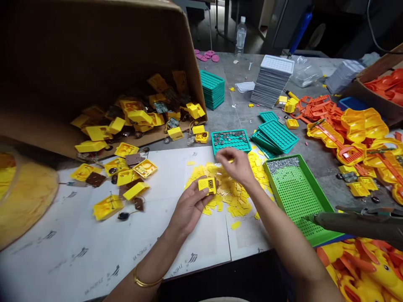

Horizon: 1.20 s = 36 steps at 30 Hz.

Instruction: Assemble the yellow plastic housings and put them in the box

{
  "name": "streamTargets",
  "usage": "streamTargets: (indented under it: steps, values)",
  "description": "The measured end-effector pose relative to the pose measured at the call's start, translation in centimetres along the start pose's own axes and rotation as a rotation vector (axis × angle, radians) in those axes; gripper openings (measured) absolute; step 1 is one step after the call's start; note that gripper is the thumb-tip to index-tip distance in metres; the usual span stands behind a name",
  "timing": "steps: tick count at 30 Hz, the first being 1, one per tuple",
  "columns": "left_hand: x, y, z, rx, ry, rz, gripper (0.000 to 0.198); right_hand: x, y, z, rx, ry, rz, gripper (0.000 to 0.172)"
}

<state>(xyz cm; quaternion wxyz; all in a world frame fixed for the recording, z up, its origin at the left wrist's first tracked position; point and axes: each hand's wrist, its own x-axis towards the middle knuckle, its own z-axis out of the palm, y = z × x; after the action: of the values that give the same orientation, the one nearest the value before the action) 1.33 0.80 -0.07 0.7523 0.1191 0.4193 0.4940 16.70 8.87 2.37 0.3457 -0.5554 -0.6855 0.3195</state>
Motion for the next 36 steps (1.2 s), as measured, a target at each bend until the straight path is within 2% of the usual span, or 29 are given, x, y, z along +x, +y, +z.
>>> streamTargets:
  steps: [1,3,5,10,13,16,18,22,27,33,36]
  values:
    - [0.0,0.0,0.0,-0.002,0.009,-0.022,0.038,1.1,0.3,-0.1,-0.14,0.103,-0.018,0.018]
    - [0.1,0.1,0.0,0.0,0.024,-0.051,0.036,3.0,0.6,-0.2,-0.417,0.159,-0.017,0.022]
    - [0.2,0.3,-0.1,-0.005,0.025,-0.055,0.035,4.4,0.7,0.0,-0.579,0.108,0.007,0.023]
    - [0.2,0.5,-0.1,-0.051,0.022,-0.042,0.025,5.4,0.0,-0.2,-0.666,0.032,0.057,0.02]
    - [0.2,0.6,-0.1,-0.08,0.055,-0.024,0.023,3.8,-0.5,-0.5,-0.569,0.035,0.045,0.015]
    - [0.4,0.5,-0.1,-0.089,0.053,-0.002,0.022,0.1,-0.9,0.1,-0.202,-0.034,-0.02,0.011]
    - [0.4,0.3,-0.1,-0.088,0.014,0.018,0.02,-2.7,-1.0,0.8,-0.094,-0.067,-0.079,0.011]
    - [0.4,0.1,-0.2,-0.067,-0.043,0.028,0.02,-5.9,-1.0,2.3,-0.213,-0.026,-0.171,0.012]
    - [0.3,-0.1,-0.3,-0.016,-0.049,0.041,0.022,-6.2,-0.9,2.8,-0.33,0.039,-0.203,0.015]
    - [0.4,-0.6,-0.5,0.103,-0.025,0.028,0.028,-5.7,-1.2,1.5,-0.552,-0.152,-0.292,0.016]
    - [0.2,-0.8,-0.4,0.22,-0.002,0.07,0.031,-5.3,-1.8,0.5,-0.574,-0.256,-0.265,0.015]
